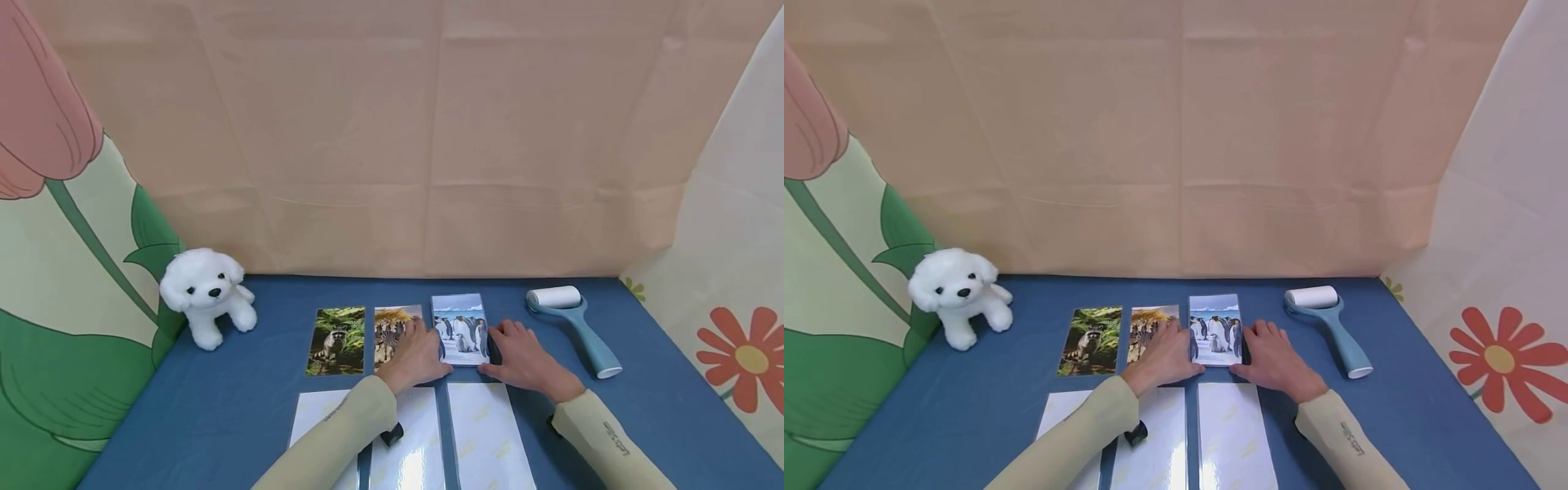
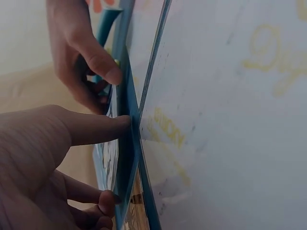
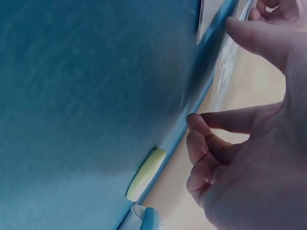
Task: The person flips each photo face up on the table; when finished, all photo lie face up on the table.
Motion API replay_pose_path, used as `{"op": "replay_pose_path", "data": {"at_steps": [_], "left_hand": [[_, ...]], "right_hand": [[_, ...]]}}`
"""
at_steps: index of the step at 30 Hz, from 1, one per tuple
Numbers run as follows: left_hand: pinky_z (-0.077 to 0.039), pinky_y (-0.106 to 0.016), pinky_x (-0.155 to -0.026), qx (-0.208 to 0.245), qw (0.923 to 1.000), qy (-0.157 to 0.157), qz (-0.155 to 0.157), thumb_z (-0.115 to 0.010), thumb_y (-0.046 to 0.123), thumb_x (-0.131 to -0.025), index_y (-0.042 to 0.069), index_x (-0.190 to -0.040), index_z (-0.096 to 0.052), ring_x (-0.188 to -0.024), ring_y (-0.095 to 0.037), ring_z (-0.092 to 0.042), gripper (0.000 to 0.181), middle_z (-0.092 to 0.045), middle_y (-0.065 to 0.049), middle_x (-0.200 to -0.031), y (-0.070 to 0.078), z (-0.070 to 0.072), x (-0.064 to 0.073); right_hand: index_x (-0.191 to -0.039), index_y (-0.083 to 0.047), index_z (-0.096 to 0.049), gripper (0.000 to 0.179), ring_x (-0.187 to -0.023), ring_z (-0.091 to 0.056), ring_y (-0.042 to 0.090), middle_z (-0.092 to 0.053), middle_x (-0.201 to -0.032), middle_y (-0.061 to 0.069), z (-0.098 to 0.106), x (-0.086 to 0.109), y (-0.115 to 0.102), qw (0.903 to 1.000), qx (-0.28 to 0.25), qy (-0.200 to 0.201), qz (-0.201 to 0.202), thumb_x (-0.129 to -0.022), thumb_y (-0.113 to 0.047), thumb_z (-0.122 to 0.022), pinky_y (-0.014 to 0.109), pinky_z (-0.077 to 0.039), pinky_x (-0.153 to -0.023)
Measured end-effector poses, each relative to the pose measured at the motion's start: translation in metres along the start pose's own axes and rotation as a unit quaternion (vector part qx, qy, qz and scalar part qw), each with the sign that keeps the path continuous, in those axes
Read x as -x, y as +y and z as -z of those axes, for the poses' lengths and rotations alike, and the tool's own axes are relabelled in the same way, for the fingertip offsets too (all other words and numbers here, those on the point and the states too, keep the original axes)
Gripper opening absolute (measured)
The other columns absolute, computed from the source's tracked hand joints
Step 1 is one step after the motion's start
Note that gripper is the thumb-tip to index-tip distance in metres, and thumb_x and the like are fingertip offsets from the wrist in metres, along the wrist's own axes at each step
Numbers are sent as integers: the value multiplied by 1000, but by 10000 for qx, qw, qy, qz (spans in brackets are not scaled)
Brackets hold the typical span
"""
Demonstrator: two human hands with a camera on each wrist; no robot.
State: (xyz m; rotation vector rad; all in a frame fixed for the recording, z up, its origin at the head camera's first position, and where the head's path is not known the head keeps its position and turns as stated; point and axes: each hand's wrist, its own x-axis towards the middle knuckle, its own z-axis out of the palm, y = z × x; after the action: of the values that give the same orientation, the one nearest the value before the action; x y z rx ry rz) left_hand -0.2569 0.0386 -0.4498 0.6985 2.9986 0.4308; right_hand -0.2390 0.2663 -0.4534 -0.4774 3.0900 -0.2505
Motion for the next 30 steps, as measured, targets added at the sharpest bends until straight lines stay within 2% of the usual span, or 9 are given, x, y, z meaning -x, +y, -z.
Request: {"op": "replay_pose_path", "data": {"at_steps": [7,15,25,30], "left_hand": [[-40,-43,-87,-137,9999,-104,-18,-82,51,-81,14,-67,-57,-97,-29,-45,46,-60,-14,-102,2,0,0],[-39,-45,-90,-326,9992,-183,-107,-79,54,-83,18,-66,-61,-102,-31,-48,44,-64,-12,-103,2,2,-1],[-36,-41,-83,-370,9991,-211,-80,-79,53,-83,17,-65,-61,-94,-27,-45,44,-61,-7,-91,2,4,-1],[-38,-43,-86,-319,9992,-206,-142,-79,52,-84,17,-64,-62,-100,-30,-48,44,-65,-11,-99,2,3,0]], "right_hand": [[-134,5,-61,74,-105,-47,33,-55,-118,19,0,0,0,9997,250,-54,47,-84,-48,-77,46,-39,-85],[-132,4,-63,71,-104,-46,32,-55,-117,18,-2,-1,-2,9992,388,-79,14,-85,-48,-76,45,-38,-84],[-133,4,-62,72,-102,-46,31,-54,-115,16,-2,0,-3,9990,435,-61,84,-86,-49,-76,44,-37,-82],[-135,3,-61,73,-103,-46,31,-54,-117,16,-3,1,-4,9990,441,-106,20,-86,-49,-76,44,-37,-82]]}}
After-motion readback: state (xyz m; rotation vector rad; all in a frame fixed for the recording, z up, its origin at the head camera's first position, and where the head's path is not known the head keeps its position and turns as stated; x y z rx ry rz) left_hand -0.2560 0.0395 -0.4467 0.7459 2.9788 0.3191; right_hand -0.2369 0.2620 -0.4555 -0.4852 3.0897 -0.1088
